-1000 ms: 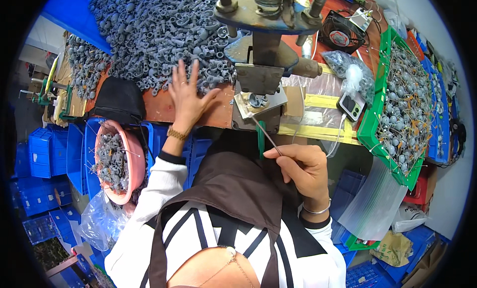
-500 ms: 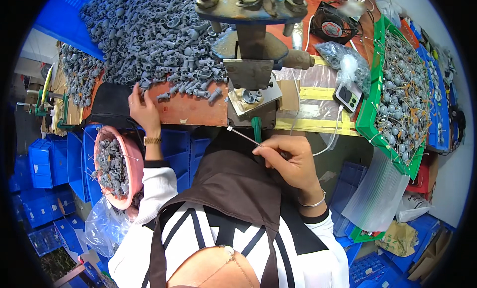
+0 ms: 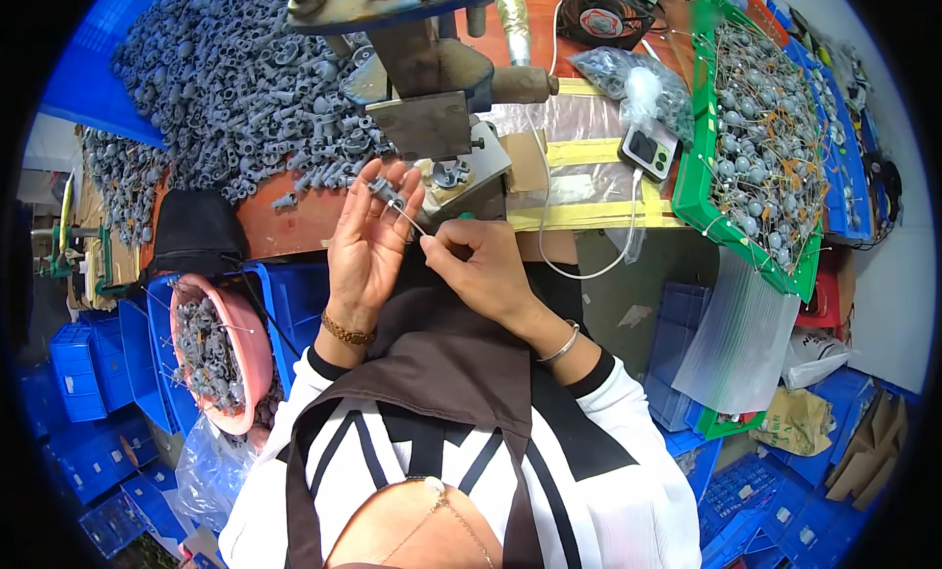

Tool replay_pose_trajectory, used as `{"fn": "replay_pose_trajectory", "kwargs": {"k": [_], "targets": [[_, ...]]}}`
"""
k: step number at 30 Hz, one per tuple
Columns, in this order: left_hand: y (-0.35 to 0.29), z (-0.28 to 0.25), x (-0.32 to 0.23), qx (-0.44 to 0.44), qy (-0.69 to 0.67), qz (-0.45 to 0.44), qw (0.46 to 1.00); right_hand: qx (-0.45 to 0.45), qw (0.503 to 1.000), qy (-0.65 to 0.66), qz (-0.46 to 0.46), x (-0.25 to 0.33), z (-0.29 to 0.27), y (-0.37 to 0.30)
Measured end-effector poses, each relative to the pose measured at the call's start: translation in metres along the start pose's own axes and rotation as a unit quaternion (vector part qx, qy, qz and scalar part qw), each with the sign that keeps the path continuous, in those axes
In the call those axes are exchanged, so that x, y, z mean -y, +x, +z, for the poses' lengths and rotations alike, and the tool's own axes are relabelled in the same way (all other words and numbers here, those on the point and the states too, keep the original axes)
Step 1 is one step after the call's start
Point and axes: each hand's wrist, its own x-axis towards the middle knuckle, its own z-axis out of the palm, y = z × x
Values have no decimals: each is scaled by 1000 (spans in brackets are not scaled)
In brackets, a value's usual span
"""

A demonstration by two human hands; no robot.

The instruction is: Assembling small metal and plastic components using a manual press machine.

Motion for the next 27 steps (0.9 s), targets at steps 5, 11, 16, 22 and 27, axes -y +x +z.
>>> {"fn": "replay_pose_trajectory", "kwargs": {"k": [5, 11, 16, 22, 27], "targets": [[-5, 1, 7, 19, 46, 27, 998, -37, 999, 16, 0, 3, 2, -2], [-14, 10, 14, 17, -84, -23, 996, -23, 997, -1, -77, 8, 5, -1], [-14, 10, 12, 45, 125, 60, 989, -21, 991, -12, -132, 18, 1, -6], [-12, 12, 10, 54, 70, 78, 993, -29, 993, -39, -104, 20, -3, -9], [-16, 13, 14, 65, 55, 55, 995, -31, 993, -20, -108, 22, -1, -8]]}}
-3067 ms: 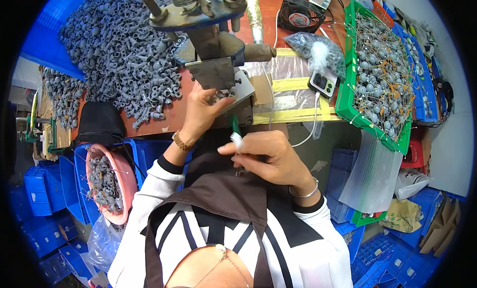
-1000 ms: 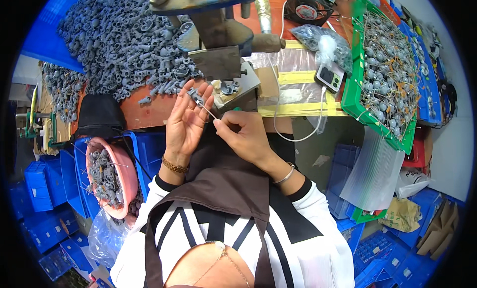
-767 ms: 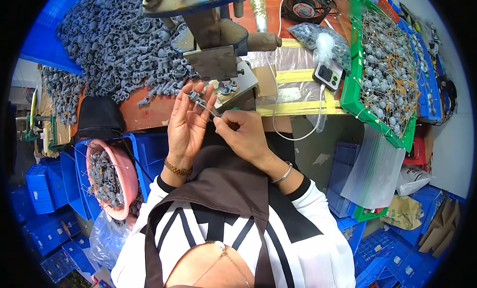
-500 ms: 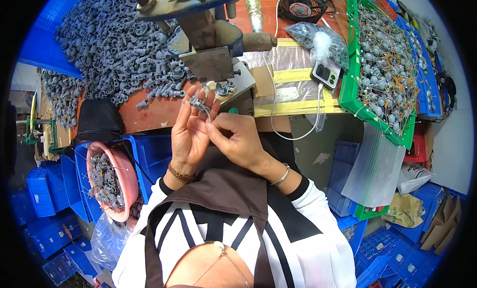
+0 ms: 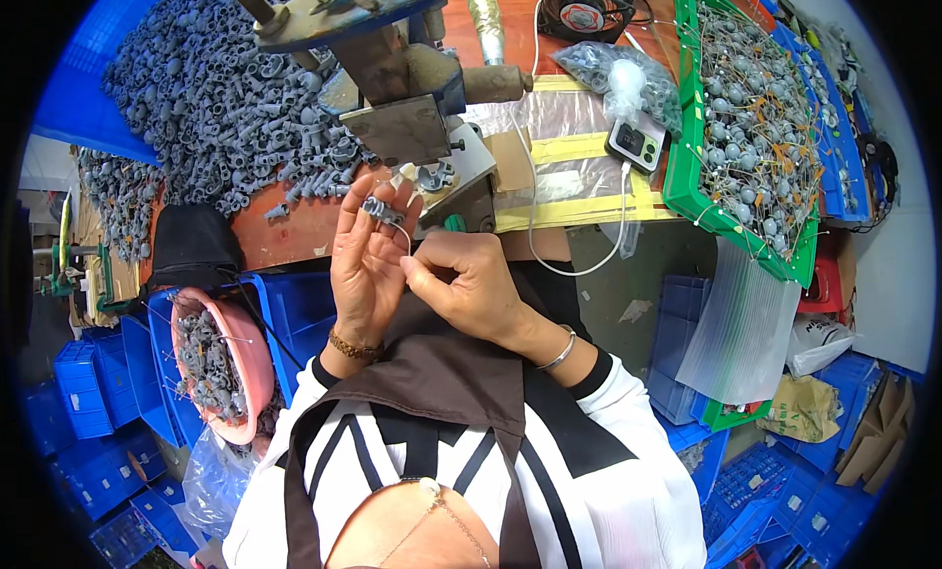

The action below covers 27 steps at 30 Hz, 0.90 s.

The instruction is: Assembling small metal and plastic components using a manual press machine.

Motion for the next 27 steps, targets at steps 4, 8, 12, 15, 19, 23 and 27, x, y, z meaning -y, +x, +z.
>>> {"fn": "replay_pose_trajectory", "kwargs": {"k": [4, 8, 12, 15, 19, 23, 27], "targets": [[0, -2, -1, -3, -64, -21, 998, 8, 999, 14, -36, 1, -2, 1], [0, -4, 1, 28, 134, 23, 990, 22, 998, 23, -60, 1, -2, 1], [0, 0, -4, -1, -166, -73, 983, 23, 999, -8, -21, -8, -4, 3], [-6, -5, -6, 70, -58, -72, 993, 16, 1000, 25, 1, -15, -2, 3], [-8, 2, -3, 119, 359, 125, 917, 39, 991, 96, 79, -10, -9, 0], [-7, 3, -14, 200, 475, 193, 835, 107, 859, 398, 303, -7, -21, 0], [-16, 10, -25, 207, 529, 250, 784, 102, 863, 417, 267, -4, -22, 1]]}}
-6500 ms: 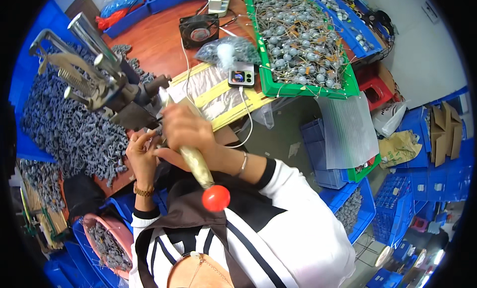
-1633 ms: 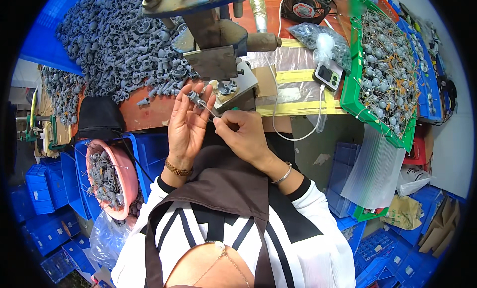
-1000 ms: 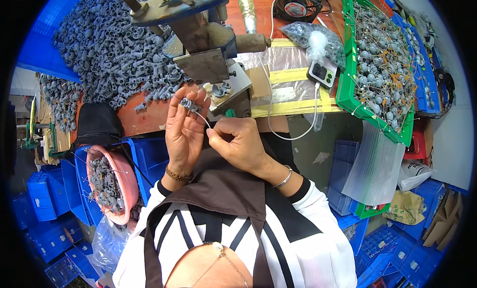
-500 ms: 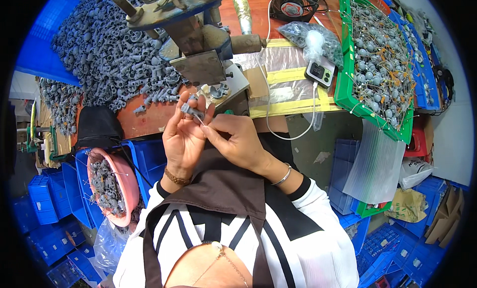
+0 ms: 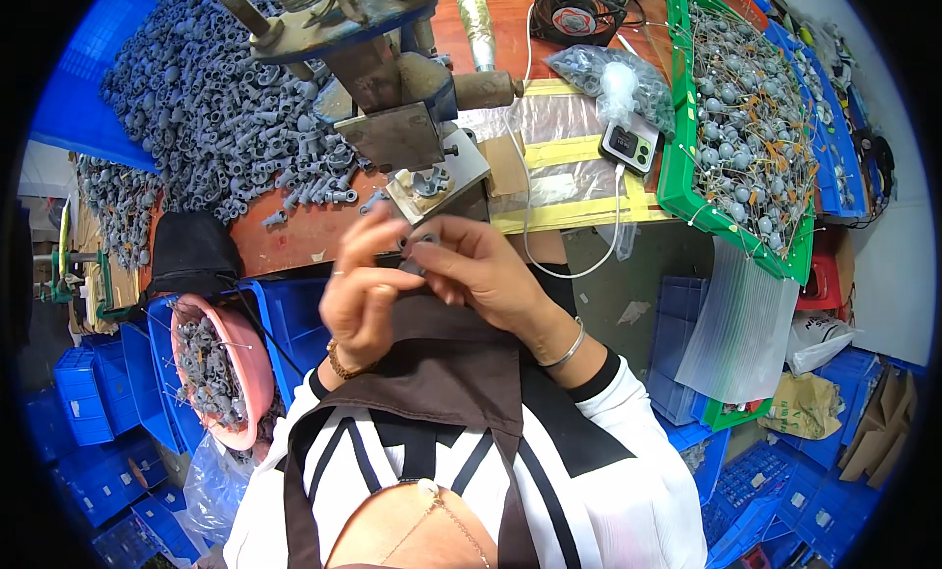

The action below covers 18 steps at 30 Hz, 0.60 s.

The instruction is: Assembling small metal and plastic components using a manual press machine.

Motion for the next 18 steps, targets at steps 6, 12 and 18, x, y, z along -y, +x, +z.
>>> {"fn": "replay_pose_trajectory", "kwargs": {"k": [6, 12, 18], "targets": [[5, -20, 7, -324, -133, -47, 936, -127, 943, -237, -194, -4, -19, 17], [12, -6, -17, 33, 404, 8, 914, -54, 904, -376, -196, -3, -16, 16], [14, 11, 11, -5, 193, -198, 961, -109, 911, -342, -205, -7, -16, 31]]}}
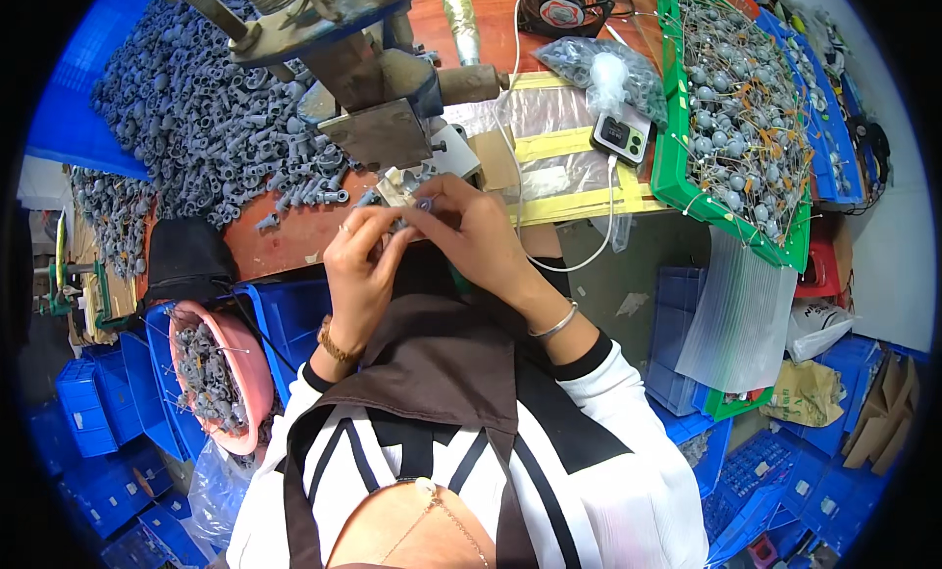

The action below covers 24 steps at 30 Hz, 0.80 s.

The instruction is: Assembling small metal and plastic components using a manual press machine.

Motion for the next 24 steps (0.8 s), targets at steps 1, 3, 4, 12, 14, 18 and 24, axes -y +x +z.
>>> {"fn": "replay_pose_trajectory", "kwargs": {"k": [1, 3, 4, 12, 14, 18, 24], "targets": [[3, 5, 5, 1, -1, 0, 1000, -45, 996, -70, -18, -6, 0, 3], [11, 15, 19, -33, 20, 31, 999, -65, 989, -128, -35, -9, 1, 9], [12, 16, 21, -35, 20, 8, 999, -84, 978, -185, -52, -10, 1, 11], [27, 16, 33, -46, -13, -14, 999, -105, 974, -198, -35, -17, 6, 15], [33, 14, 27, -52, -11, -3, 999, -121, 957, -258, -57, -17, 9, 14], [39, 10, 36, -29, 14, 19, 999, -126, 916, -369, -91, -5, 12, 8], [41, 2, 38, 12, 22, 24, 999, -50, 919, -390, -12, 21, -35, 16]]}}
